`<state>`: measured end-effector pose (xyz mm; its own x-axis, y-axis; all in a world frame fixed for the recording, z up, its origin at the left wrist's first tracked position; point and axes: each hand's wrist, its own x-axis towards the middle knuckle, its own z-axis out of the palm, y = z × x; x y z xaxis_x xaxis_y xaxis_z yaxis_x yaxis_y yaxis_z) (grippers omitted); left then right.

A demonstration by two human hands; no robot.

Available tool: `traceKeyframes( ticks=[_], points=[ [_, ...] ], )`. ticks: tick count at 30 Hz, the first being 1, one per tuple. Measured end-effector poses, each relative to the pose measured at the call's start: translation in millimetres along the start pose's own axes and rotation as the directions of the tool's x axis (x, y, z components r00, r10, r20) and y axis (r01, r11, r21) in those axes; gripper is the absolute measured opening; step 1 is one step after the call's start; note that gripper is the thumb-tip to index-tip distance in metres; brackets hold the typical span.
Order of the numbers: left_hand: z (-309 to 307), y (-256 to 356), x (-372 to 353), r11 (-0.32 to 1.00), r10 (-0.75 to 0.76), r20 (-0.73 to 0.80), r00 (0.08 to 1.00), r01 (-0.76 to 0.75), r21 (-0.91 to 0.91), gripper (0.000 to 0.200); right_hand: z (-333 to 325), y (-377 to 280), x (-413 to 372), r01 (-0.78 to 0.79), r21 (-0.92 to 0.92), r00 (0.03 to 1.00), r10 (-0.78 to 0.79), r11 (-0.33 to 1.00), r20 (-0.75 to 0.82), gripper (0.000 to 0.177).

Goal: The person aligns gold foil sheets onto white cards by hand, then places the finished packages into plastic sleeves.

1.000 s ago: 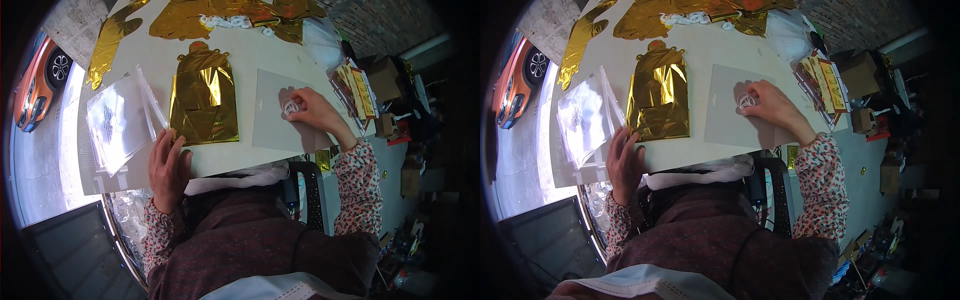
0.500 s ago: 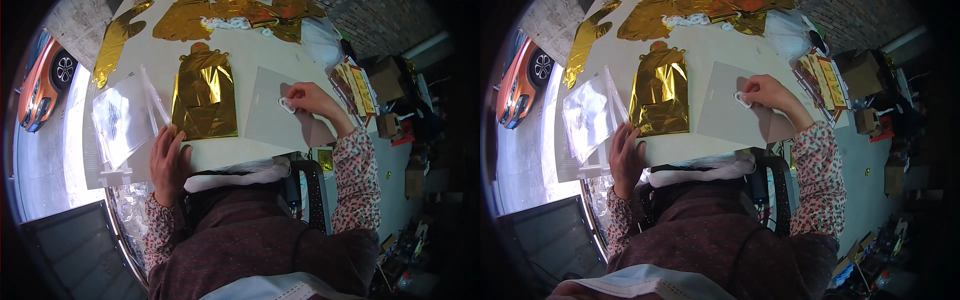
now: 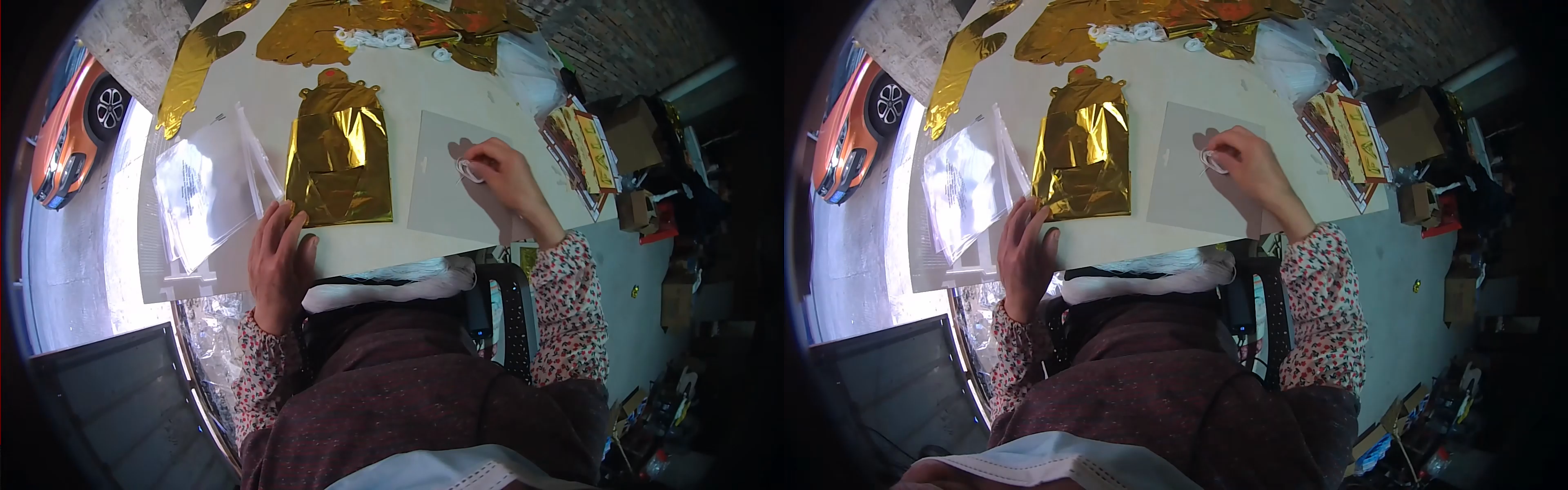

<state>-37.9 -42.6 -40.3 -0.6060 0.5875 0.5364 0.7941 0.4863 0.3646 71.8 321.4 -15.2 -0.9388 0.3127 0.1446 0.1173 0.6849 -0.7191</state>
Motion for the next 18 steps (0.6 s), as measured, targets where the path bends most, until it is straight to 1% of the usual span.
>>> traceKeyframes(
  ticks=[1, 4, 7, 10, 13, 14, 17, 18],
  points=[
    [-0.1, -0.6, -0.5, 1.000, 0.000, -0.004, 1.000, 0.000, 0.003, 0.035, -1.6, 1.9, -0.8, 0.006, 0.059, 0.999, -0.004, 0.998, -0.035, 0.012],
    [0.6, -0.1, 0.9, 1.000, 0.009, -0.002, 1.000, -0.009, 0.000, 0.036, -9.0, -0.9, -8.3, -0.077, 0.080, 0.980, 0.090, 0.994, -0.175, 0.015],
    [0.4, 1.5, 1.2, 1.000, 0.010, -0.006, 1.000, -0.010, -0.011, 0.037, 5.6, -16.6, -15.1, -0.109, -0.139, 0.976, 0.080, 0.984, -0.205, 0.022],
    [0.5, 1.0, -0.1, 1.000, 0.002, -0.015, 1.000, -0.003, -0.021, 0.039, 19.9, 4.7, -9.3, -0.003, -0.181, 0.995, -0.015, 0.983, -0.098, 0.023],
    [0.7, -0.6, -1.5, 1.000, 0.000, 0.004, 1.000, 0.000, -0.012, 0.041, 14.2, -8.1, -8.4, -0.017, -0.107, 0.984, -0.002, 0.994, -0.178, 0.025],
    [0.2, -0.5, -1.6, 1.000, -0.007, 0.010, 1.000, 0.007, -0.019, 0.043, 10.7, -22.0, -13.2, 0.078, -0.243, 0.954, -0.144, 0.967, -0.264, 0.024],
    [-1.9, -0.6, -0.4, 0.999, -0.024, 0.036, 0.999, 0.024, -0.021, 0.049, 28.6, -42.9, -42.9, 0.167, -0.142, 0.951, -0.197, 0.976, -0.237, 0.027],
    [-2.4, 0.3, -0.1, 0.999, -0.031, 0.047, 0.998, 0.031, -0.009, 0.052, 40.3, -55.5, -52.3, 0.244, -0.186, 0.942, -0.278, 0.952, -0.185, 0.029]
  ],
)
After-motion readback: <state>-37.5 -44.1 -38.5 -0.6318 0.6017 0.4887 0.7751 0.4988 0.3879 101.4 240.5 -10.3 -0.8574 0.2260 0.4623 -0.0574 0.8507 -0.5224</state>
